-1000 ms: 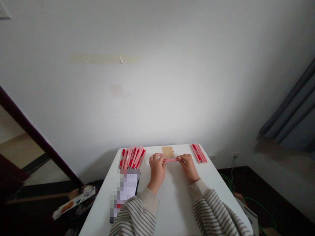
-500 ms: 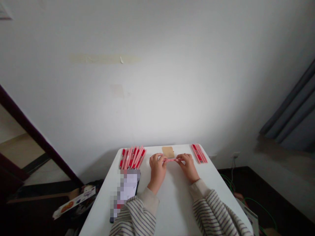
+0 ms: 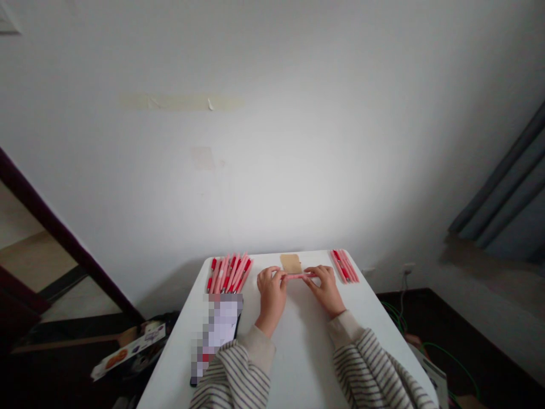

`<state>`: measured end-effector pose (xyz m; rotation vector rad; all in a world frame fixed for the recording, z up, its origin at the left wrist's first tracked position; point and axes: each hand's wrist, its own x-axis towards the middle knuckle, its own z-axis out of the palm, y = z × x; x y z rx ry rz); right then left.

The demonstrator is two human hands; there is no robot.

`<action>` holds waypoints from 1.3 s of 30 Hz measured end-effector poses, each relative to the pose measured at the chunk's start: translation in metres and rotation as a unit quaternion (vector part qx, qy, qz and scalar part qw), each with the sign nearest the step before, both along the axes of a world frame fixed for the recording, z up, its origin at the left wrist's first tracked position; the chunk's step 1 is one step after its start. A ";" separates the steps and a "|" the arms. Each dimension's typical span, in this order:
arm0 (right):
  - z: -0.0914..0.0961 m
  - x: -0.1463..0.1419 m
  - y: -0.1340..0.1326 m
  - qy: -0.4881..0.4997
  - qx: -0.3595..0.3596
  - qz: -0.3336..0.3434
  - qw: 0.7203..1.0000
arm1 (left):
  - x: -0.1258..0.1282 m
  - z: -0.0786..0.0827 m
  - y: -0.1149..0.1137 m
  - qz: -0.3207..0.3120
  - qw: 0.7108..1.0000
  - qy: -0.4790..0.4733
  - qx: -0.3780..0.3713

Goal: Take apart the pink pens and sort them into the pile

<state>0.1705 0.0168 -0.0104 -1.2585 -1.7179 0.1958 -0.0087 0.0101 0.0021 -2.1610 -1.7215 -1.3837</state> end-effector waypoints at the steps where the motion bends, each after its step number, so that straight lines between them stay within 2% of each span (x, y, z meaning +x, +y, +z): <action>1: 0.000 0.000 0.000 0.002 0.002 0.001 1.000 | 0.000 0.000 0.000 0.001 1.000 0.000 0.000; 12: 0.000 0.000 0.000 -0.001 0.000 -0.017 1.000 | 0.000 0.002 0.000 -0.036 0.999 -0.003 -0.006; 23: 0.005 0.000 -0.003 -0.014 -0.007 0.005 1.000 | -0.001 -0.003 0.001 0.019 1.000 0.006 -0.010; 33: -0.004 0.001 0.002 0.048 -0.019 -0.008 0.999 | -0.001 0.004 -0.002 -0.022 1.000 -0.015 -0.005; 39: -0.003 0.001 0.003 0.003 -0.015 -0.006 1.000 | -0.002 0.005 -0.002 -0.023 1.000 -0.011 -0.004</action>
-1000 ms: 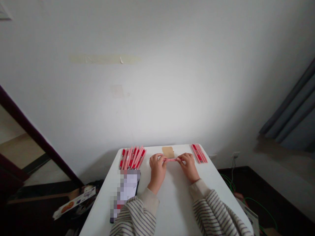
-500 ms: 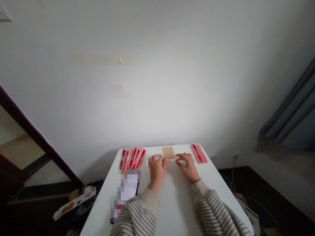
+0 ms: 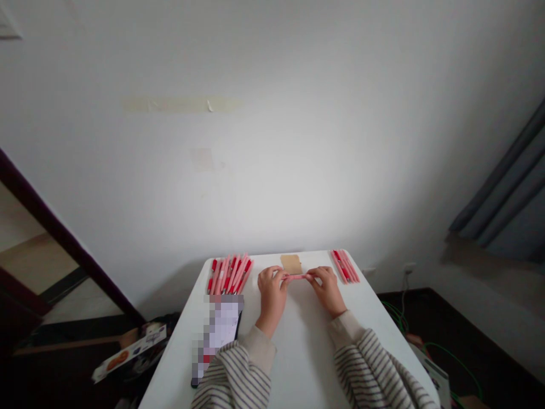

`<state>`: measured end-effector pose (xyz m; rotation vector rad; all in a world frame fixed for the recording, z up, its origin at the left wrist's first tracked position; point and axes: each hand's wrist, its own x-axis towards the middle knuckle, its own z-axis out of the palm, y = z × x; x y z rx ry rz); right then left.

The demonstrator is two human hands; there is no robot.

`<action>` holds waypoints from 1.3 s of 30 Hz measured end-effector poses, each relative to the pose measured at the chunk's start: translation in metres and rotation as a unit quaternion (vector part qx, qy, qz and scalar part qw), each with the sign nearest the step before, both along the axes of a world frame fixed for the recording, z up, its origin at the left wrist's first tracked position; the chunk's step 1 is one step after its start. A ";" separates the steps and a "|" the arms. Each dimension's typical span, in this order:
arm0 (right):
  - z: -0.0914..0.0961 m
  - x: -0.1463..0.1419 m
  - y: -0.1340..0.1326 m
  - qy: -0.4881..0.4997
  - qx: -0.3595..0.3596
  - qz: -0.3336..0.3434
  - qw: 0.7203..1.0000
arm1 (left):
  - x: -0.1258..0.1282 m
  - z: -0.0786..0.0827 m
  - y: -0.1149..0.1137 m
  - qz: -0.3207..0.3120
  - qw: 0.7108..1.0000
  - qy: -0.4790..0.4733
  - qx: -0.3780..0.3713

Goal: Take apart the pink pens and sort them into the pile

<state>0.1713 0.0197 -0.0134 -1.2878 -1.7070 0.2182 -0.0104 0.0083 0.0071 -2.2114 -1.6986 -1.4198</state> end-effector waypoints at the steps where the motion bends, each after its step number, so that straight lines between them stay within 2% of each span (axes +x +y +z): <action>1: 0.000 0.000 0.000 -0.007 0.001 -0.001 1.000 | 0.000 -0.001 0.000 0.004 1.000 0.002 0.000; 12: 0.002 0.000 -0.001 -0.011 0.005 0.002 1.000 | 0.000 -0.007 0.003 0.039 0.999 -0.008 0.010; 29: 0.002 -0.002 0.000 0.013 -0.001 -0.018 1.000 | 0.001 0.002 -0.001 0.000 0.999 -0.032 -0.001; 39: 0.004 0.001 -0.001 -0.010 0.020 -0.008 1.000 | 0.001 -0.007 0.003 0.029 0.999 -0.021 0.014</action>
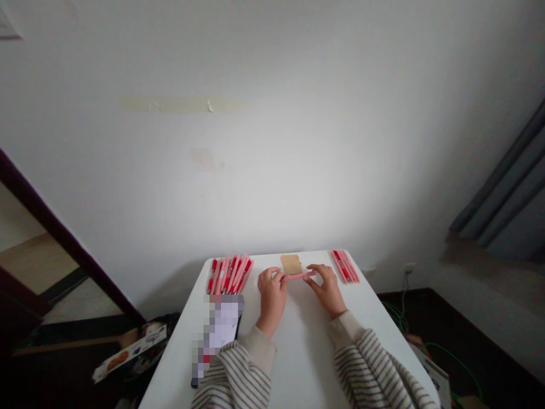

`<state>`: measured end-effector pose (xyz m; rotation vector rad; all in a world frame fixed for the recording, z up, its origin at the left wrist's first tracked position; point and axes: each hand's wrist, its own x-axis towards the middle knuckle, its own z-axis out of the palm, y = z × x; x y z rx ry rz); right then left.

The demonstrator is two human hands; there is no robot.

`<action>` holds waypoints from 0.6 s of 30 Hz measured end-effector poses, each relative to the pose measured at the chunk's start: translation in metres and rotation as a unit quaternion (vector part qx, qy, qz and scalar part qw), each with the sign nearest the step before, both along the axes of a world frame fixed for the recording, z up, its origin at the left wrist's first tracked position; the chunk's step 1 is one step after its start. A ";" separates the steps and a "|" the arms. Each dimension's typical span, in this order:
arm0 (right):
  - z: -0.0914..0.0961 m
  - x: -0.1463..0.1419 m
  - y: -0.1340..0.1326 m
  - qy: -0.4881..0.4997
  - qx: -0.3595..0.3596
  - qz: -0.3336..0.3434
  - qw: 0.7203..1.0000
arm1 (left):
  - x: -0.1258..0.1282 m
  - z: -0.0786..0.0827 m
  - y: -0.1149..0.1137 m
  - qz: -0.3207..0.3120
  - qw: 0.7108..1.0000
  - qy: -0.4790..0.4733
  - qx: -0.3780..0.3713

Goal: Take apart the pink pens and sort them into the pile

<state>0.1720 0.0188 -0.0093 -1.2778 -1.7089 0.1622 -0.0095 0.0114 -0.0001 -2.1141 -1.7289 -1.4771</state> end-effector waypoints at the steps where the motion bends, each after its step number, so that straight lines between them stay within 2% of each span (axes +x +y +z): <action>1: 0.000 0.000 0.000 -0.002 -0.002 0.003 1.000 | 0.000 -0.001 0.001 -0.001 1.000 0.000 0.001; 18: 0.001 -0.001 -0.001 -0.012 -0.027 0.010 1.000 | 0.000 0.004 -0.002 -0.043 0.999 0.015 0.028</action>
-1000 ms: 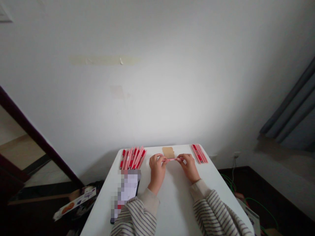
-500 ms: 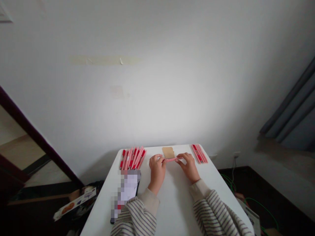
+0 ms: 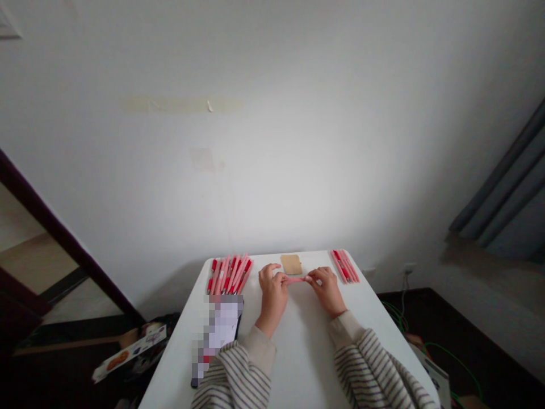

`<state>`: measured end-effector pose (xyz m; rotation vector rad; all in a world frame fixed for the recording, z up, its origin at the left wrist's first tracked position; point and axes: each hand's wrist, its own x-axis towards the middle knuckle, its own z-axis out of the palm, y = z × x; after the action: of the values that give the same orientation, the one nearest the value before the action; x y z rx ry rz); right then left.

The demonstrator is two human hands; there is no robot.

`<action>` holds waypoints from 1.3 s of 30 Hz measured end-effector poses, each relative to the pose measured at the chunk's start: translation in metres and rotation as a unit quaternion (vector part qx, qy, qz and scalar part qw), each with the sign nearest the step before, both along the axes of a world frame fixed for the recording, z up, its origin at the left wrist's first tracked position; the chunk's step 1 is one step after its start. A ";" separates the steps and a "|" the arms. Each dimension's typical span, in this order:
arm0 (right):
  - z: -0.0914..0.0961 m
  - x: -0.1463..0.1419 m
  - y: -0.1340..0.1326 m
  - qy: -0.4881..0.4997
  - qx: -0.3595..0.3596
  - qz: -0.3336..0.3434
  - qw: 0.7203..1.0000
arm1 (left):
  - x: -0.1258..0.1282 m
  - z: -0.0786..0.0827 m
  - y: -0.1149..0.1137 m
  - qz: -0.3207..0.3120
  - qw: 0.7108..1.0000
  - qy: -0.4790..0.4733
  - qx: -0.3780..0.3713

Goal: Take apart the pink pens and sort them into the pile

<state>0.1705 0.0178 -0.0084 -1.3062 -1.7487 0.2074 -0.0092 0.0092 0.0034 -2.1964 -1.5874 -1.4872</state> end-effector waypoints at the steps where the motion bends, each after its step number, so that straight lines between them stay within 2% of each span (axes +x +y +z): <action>1: 0.000 0.000 0.000 0.000 -0.002 -0.002 1.000 | 0.000 0.000 0.000 -0.003 1.000 0.003 0.000; 9: 0.001 0.000 -0.002 0.010 -0.001 0.004 1.000 | -0.001 -0.003 0.001 0.009 1.000 -0.009 0.011; 19: 0.000 0.001 0.000 0.013 0.021 -0.005 1.000 | 0.000 -0.003 0.002 0.016 1.000 -0.010 -0.013; 33: 0.001 -0.001 -0.004 -0.002 -0.015 0.008 1.000 | 0.000 0.002 -0.001 0.008 1.000 0.011 0.002; 39: 0.001 -0.001 -0.003 0.004 0.005 -0.005 1.000 | -0.001 0.000 0.000 0.014 1.000 0.001 0.011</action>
<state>0.1698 0.0152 -0.0070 -1.3048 -1.7346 0.1981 -0.0098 0.0091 0.0032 -2.1532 -1.5872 -1.4876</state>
